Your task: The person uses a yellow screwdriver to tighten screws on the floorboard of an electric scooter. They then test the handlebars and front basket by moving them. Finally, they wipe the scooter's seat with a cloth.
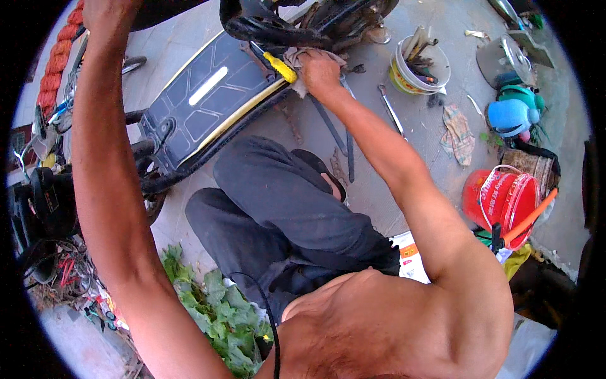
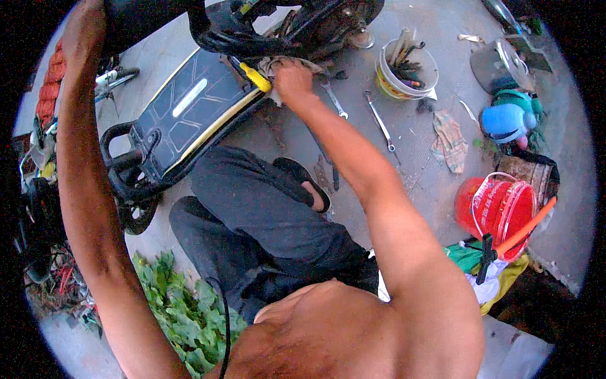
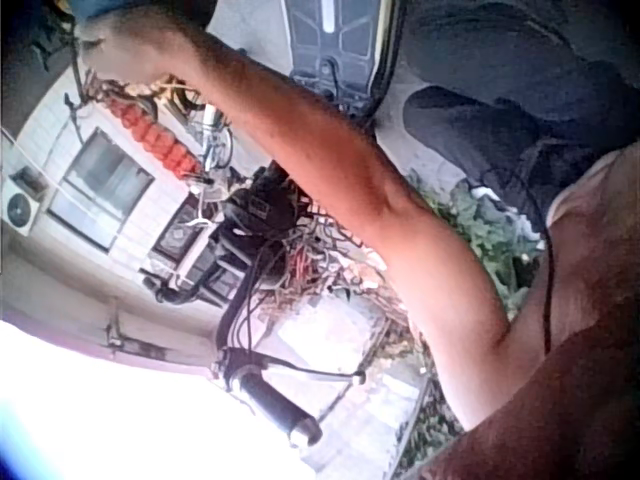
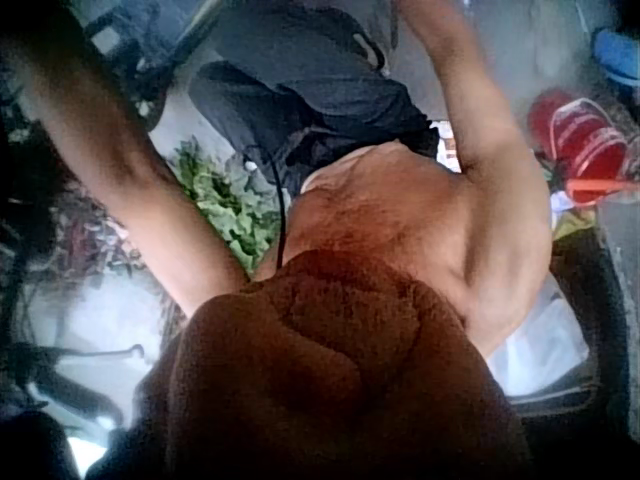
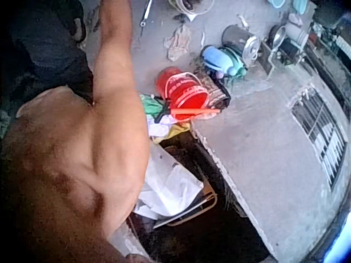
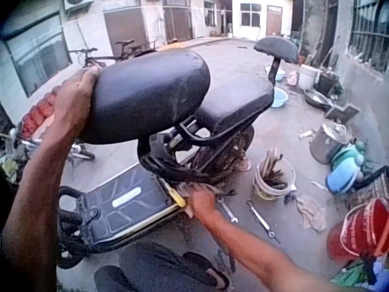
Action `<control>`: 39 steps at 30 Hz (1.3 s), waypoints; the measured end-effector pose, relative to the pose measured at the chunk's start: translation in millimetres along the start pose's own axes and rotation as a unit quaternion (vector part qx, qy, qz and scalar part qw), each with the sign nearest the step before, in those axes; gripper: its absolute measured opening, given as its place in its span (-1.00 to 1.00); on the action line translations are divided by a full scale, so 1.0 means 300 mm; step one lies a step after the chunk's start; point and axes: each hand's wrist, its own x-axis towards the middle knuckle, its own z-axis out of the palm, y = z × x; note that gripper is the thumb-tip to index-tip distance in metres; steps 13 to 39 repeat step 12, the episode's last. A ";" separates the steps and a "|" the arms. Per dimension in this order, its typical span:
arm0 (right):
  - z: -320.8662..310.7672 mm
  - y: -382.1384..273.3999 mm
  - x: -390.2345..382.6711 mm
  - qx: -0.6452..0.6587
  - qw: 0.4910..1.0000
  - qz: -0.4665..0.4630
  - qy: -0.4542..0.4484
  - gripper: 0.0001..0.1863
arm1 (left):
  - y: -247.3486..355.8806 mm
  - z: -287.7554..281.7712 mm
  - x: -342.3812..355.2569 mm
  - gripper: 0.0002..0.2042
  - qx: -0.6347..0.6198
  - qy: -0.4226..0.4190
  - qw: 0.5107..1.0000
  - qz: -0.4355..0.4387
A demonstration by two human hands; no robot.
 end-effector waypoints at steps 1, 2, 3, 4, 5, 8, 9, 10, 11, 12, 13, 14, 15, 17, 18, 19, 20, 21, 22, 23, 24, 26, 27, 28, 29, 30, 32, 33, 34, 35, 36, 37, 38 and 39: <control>-0.022 0.000 -0.017 0.008 1.000 0.006 -0.012 -0.75 | -0.044 -0.010 -0.008 -0.64 0.061 -0.013 0.998 0.033; -0.055 -0.019 -0.020 0.018 1.000 0.008 -0.022 -0.75 | -0.101 -0.027 -0.020 -0.66 0.124 -0.022 0.990 0.064; -0.085 -0.017 -0.008 -0.003 0.998 0.039 -0.057 -0.76 | -0.127 0.000 0.011 -0.67 0.171 -0.024 0.979 0.110; -0.116 -0.027 -0.013 -0.022 0.993 0.072 -0.091 -0.76 | -0.137 0.043 0.041 -0.67 0.218 -0.022 0.963 0.155; -0.102 -0.007 -0.040 -0.051 0.987 0.126 -0.087 -0.75 | -0.092 0.049 0.035 -0.64 0.178 -0.047 0.973 0.136; -0.130 0.059 -0.071 0.033 0.968 0.235 -0.085 -0.75 | -0.051 0.048 0.018 -0.43 -0.042 -0.029 0.995 -0.089; -0.180 0.057 -0.040 0.073 0.974 0.212 -0.016 -0.74 | -0.052 0.040 0.005 -0.43 -0.036 -0.015 0.995 -0.088; -0.234 0.063 -0.006 0.111 0.975 0.187 0.053 -0.74 | -0.053 0.036 0.016 -0.44 -0.043 -0.018 0.994 -0.098; -0.302 0.053 0.023 0.148 0.969 0.161 0.116 -0.73 | -0.063 0.034 0.020 -0.44 -0.050 -0.026 0.992 -0.109; -0.368 0.062 0.063 0.119 0.967 0.187 0.124 -0.69 | -0.079 0.054 0.029 -0.45 -0.056 -0.024 0.993 -0.104; -0.368 0.062 0.063 0.119 0.967 0.187 0.124 -0.69 | -0.079 0.054 0.029 -0.45 -0.056 -0.024 0.993 -0.104; -0.368 0.062 0.063 0.119 0.967 0.187 0.124 -0.69 | -0.079 0.054 0.029 -0.45 -0.056 -0.024 0.993 -0.104; -0.368 0.062 0.063 0.119 0.967 0.187 0.124 -0.69 | -0.079 0.054 0.029 -0.45 -0.056 -0.024 0.993 -0.104; -0.368 0.062 0.063 0.119 0.967 0.187 0.124 -0.69 | -0.079 0.054 0.029 -0.45 -0.056 -0.024 0.993 -0.104; -0.368 0.062 0.063 0.119 0.967 0.187 0.124 -0.69 | -0.079 0.054 0.029 -0.45 -0.056 -0.024 0.993 -0.104; -0.368 0.062 0.063 0.119 0.967 0.187 0.124 -0.69 | -0.079 0.054 0.029 -0.45 -0.056 -0.024 0.993 -0.104; -0.368 0.062 0.063 0.119 0.967 0.187 0.124 -0.69 | -0.079 0.054 0.029 -0.45 -0.056 -0.024 0.993 -0.104; -0.368 0.062 0.063 0.119 0.967 0.187 0.124 -0.69 | -0.079 0.054 0.029 -0.45 -0.056 -0.024 0.993 -0.104; -0.368 0.062 0.063 0.119 0.967 0.187 0.124 -0.69 | -0.079 0.054 0.029 -0.45 -0.056 -0.024 0.993 -0.104; -0.368 0.062 0.063 0.119 0.967 0.187 0.124 -0.69 | -0.079 0.054 0.029 -0.45 -0.056 -0.024 0.993 -0.104; -0.368 0.062 0.063 0.119 0.967 0.187 0.124 -0.69 | -0.079 0.054 0.029 -0.45 -0.056 -0.024 0.993 -0.104; -0.368 0.062 0.063 0.119 0.967 0.187 0.124 -0.69 | -0.079 0.054 0.029 -0.45 -0.056 -0.024 0.993 -0.104; -0.368 0.062 0.063 0.119 0.967 0.187 0.124 -0.69 | -0.079 0.054 0.029 -0.45 -0.056 -0.024 0.993 -0.104; -0.368 0.062 0.063 0.119 0.967 0.187 0.124 -0.69 | -0.079 0.054 0.029 -0.45 -0.056 -0.024 0.993 -0.104; -0.368 0.062 0.063 0.119 0.967 0.187 0.124 -0.69 | -0.079 0.054 0.029 -0.45 -0.056 -0.024 0.993 -0.104; -0.368 0.062 0.063 0.119 0.967 0.187 0.124 -0.69 | -0.079 0.054 0.029 -0.45 -0.056 -0.024 0.993 -0.104; -0.368 0.062 0.063 0.119 0.967 0.187 0.124 -0.69 | -0.079 0.054 0.029 -0.45 -0.056 -0.024 0.993 -0.104; -0.368 0.062 0.063 0.119 0.967 0.187 0.124 -0.69 | -0.079 0.054 0.029 -0.45 -0.056 -0.024 0.993 -0.104; -0.368 0.062 0.063 0.119 0.967 0.187 0.124 -0.69 | -0.079 0.054 0.029 -0.45 -0.056 -0.024 0.993 -0.104; -0.368 0.062 0.063 0.119 0.967 0.187 0.124 -0.69 | -0.079 0.054 0.029 -0.45 -0.056 -0.024 0.993 -0.104; -0.368 0.062 0.063 0.119 0.967 0.187 0.124 -0.69 | -0.079 0.054 0.029 -0.45 -0.056 -0.024 0.993 -0.104; -0.368 0.062 0.063 0.119 0.967 0.187 0.124 -0.69 | -0.079 0.054 0.029 -0.45 -0.056 -0.024 0.993 -0.104; -0.368 0.062 0.063 0.119 0.967 0.187 0.124 -0.69 | -0.079 0.054 0.029 -0.45 -0.056 -0.024 0.993 -0.104; -0.368 0.062 0.063 0.119 0.967 0.187 0.124 -0.69 | -0.079 0.054 0.029 -0.45 -0.056 -0.024 0.993 -0.104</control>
